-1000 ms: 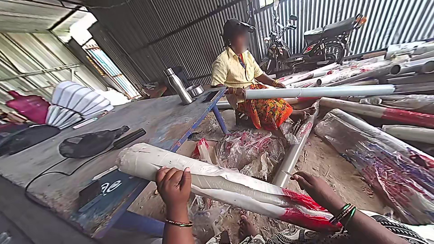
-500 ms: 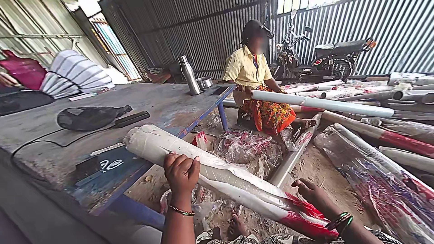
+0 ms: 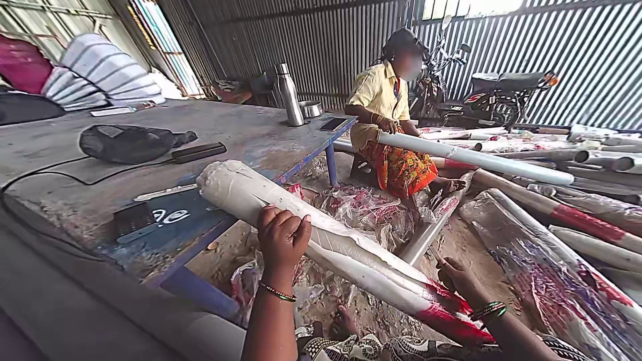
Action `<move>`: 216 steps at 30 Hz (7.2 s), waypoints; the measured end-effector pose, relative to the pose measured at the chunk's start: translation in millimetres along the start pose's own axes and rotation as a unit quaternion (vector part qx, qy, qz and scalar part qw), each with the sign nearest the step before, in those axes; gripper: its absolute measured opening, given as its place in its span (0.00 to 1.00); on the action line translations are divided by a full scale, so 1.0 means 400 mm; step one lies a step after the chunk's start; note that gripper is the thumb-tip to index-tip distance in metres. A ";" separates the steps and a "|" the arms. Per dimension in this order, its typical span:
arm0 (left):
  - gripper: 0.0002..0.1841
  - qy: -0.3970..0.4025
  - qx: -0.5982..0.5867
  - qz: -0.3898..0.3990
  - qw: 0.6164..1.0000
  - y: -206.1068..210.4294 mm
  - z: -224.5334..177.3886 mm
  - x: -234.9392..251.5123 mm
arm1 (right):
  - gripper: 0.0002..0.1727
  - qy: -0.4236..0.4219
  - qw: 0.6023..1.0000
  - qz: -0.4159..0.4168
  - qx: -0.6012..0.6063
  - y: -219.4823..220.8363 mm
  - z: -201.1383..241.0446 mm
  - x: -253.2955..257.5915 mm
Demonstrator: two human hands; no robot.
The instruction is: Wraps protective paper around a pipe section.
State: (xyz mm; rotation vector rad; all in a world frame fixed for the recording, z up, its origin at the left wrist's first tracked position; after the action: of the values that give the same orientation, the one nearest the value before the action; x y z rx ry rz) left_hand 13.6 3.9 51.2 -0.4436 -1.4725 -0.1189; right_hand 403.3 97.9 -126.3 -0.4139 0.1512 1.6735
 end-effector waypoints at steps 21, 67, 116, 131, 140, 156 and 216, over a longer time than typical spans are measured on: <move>0.29 -0.007 0.003 0.005 1.000 -0.001 -0.002 -0.001 | 0.16 -0.038 0.990 -0.010 -0.134 0.002 0.021 -0.015; 0.24 -0.018 -0.042 -0.039 0.998 -0.022 0.004 -0.011 | 0.28 -0.369 0.821 0.042 -0.434 0.678 0.597 -0.197; 0.27 0.073 -0.017 0.143 0.987 0.009 0.004 0.040 | 0.19 -0.694 0.572 -0.146 -0.412 0.628 0.595 -0.052; 0.26 0.067 -0.008 0.104 0.992 0.012 -0.003 0.035 | 0.23 -0.682 0.613 -0.123 -0.378 0.622 0.593 -0.048; 0.19 -0.005 -0.031 0.029 0.999 0.009 -0.016 0.030 | 0.28 -0.500 0.783 -0.062 -0.364 0.578 0.604 -0.078; 0.36 -0.259 0.002 -0.114 0.959 0.016 -0.053 -0.069 | 0.17 -0.312 0.924 0.113 -0.189 0.578 0.532 -0.025; 0.22 -0.259 0.028 -0.066 0.963 0.039 -0.048 -0.071 | 0.19 -0.344 0.911 0.121 -0.193 0.571 0.515 -0.042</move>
State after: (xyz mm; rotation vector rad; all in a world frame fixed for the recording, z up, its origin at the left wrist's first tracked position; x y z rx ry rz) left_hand 33.6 5.8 19.5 -0.3426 -2.0174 -0.0676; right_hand 143.6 116.9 38.8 -0.0734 -0.6862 2.0032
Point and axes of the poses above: each hand's wrist, its own x-axis towards the middle knuckle, its own y-axis out of the palm, z = x × y, the point moved 6 cm from there along x, towards the middle knuckle, and after that the axes turned 8 degrees about y, right-handed, at the moved point
